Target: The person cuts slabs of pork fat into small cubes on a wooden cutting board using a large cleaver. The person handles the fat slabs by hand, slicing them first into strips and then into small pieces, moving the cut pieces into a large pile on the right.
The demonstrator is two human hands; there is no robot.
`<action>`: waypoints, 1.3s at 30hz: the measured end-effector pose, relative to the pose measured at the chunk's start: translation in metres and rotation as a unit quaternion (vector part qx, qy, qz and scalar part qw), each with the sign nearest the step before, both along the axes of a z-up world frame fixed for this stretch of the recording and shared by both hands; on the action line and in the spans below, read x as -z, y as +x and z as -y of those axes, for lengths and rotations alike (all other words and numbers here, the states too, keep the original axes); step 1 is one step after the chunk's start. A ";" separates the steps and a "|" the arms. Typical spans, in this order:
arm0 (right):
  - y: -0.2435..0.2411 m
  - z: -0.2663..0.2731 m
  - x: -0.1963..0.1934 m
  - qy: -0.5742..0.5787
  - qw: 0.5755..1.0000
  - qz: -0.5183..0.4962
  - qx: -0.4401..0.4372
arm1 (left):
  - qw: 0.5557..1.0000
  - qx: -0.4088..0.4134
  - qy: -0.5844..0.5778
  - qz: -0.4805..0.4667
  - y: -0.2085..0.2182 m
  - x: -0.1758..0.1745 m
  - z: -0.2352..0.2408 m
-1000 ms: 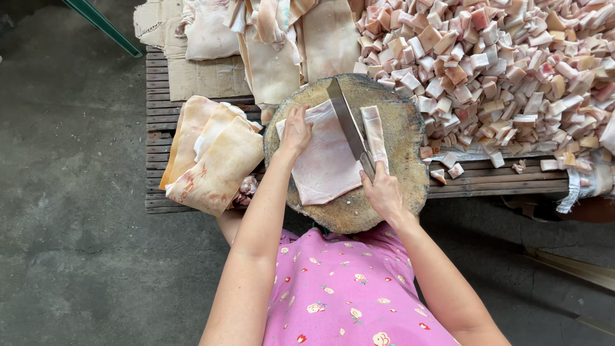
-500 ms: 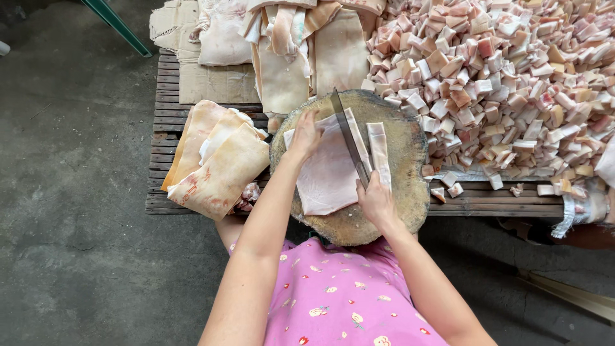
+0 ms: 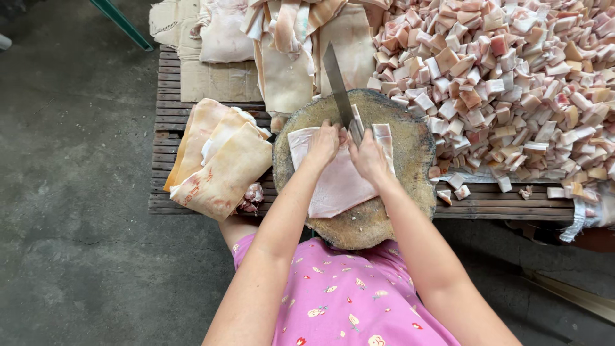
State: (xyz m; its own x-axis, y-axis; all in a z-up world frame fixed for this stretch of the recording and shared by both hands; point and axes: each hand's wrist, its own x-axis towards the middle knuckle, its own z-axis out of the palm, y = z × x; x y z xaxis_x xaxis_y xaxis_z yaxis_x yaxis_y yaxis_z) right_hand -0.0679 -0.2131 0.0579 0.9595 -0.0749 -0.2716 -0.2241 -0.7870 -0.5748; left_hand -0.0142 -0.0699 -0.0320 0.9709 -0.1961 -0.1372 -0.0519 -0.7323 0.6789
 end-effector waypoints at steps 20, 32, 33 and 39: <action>-0.149 0.048 -0.115 0.083 0.993 0.059 0.067 | 0.995 0.039 -0.055 0.068 -0.101 -0.074 -0.037; -0.234 0.018 -0.028 -0.021 0.996 -0.043 0.076 | 0.992 0.071 -0.050 0.087 -0.122 -0.087 -0.055; -0.234 0.020 -0.022 -0.008 0.995 -0.049 0.084 | 0.992 0.077 -0.053 0.082 -0.128 -0.091 -0.057; -0.160 0.023 -0.013 0.017 0.997 -0.021 0.076 | 0.991 0.096 -0.050 0.084 -0.151 -0.110 -0.068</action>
State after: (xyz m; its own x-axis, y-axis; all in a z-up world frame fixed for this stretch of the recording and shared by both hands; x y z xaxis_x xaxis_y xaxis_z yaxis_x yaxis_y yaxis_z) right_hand -0.2279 -0.2361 0.0708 0.9253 -0.2095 -0.3160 -0.3643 -0.7223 -0.5879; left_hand -0.1654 -0.0024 0.0776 0.9217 -0.3845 0.0523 -0.3026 -0.6278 0.7172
